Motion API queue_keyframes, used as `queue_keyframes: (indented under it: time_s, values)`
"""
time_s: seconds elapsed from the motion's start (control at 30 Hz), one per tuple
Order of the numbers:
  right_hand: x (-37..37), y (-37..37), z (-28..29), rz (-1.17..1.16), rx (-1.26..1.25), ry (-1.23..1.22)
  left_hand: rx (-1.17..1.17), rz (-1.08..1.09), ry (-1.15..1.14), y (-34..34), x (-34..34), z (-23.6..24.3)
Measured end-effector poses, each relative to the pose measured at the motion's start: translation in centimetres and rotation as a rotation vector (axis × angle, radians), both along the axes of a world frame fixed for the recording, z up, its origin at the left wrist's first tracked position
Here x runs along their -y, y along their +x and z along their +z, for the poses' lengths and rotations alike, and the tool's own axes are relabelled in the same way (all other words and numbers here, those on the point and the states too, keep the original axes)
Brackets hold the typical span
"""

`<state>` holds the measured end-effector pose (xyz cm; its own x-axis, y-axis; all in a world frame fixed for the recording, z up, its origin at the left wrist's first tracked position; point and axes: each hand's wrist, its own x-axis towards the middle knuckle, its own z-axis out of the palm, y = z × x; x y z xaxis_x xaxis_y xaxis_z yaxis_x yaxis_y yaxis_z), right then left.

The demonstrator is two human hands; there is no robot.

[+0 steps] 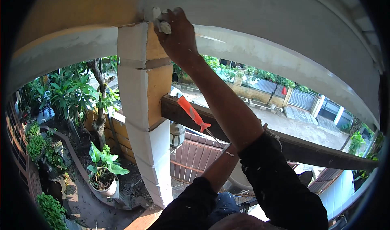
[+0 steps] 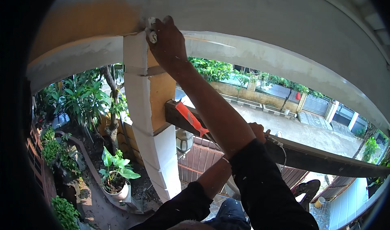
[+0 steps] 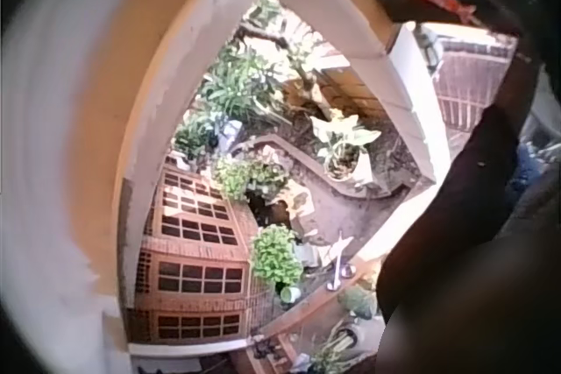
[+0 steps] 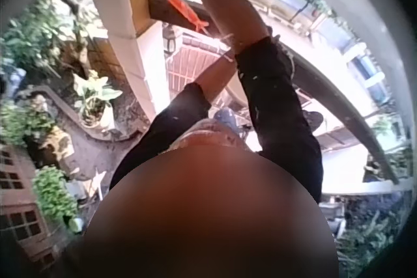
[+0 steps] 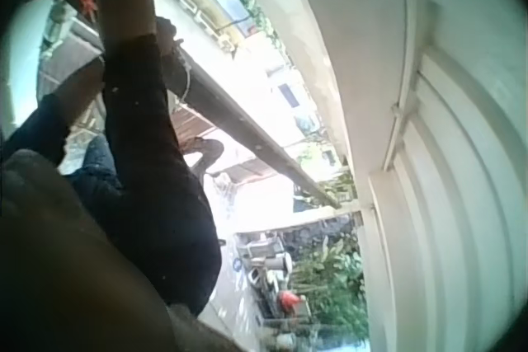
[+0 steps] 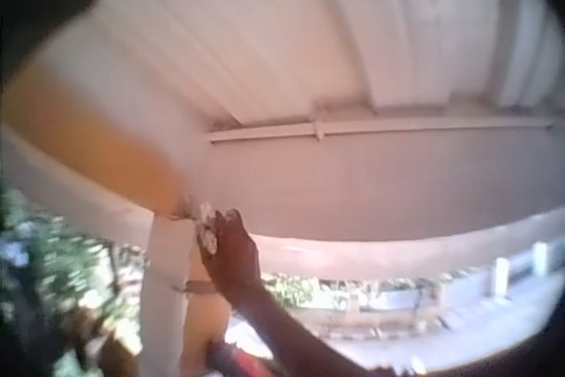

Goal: Painting the underside of a structure while standing on a ladder using a brush and bucket.

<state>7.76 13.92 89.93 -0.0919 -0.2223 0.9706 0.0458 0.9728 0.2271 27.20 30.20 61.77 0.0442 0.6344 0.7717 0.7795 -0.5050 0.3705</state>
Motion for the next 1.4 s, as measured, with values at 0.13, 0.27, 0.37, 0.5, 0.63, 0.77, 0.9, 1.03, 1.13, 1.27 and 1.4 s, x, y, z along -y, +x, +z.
queue_keyframes:
  time_s: [0.13,0.27,0.37,0.5,0.63,0.77,0.9,1.03,1.13,1.27,1.4]
  values:
    - [-0.3,-2.2,1.5,-0.08,0.125,-0.025,0.727,-0.679,-0.14,-1.0,-6.1,-8.0]
    - [-4.1,9.6,3.4,-0.136,-0.144,0.046,-0.203,0.033,-0.271,-1.1,1.4,1.9]
    - [-2.2,20.4,4.6,-0.308,-0.162,-0.122,-0.187,0.138,-0.258,-1.9,4.1,4.1]
    - [4.2,29.5,7.3,-0.97,-0.394,0.012,-0.202,0.166,-0.226,-2.3,4.4,4.0]
    - [0.6,23.4,14.2,-1.089,-0.33,0.439,-0.207,0.107,-0.252,-1.7,4.5,4.4]
    - [-0.8,9.6,13.0,-0.77,-0.107,0.508,-0.216,0.114,-0.202,-0.8,3.1,4.2]
    - [5.5,-7.5,9.8,-0.691,-0.278,0.345,0.199,-0.169,0.157,-3.9,-8.9,-7.3]
    - [3.7,-10.1,14.6,-0.002,-0.05,0.182,0.609,-0.427,-0.149,0.8,-9.9,-6.7]
    - [-1.8,-8.0,17.5,-0.055,-0.171,0.203,0.215,-0.176,-0.07,0.9,-5.9,-3.5]
    - [-5.8,0.7,17.8,-0.145,-0.241,0.206,-0.083,0.095,-0.166,-2.3,2.5,2.7]
    - [-3.4,14.8,17.3,-0.063,-0.222,0.177,-0.231,0.19,-0.256,-2.6,4.0,3.8]
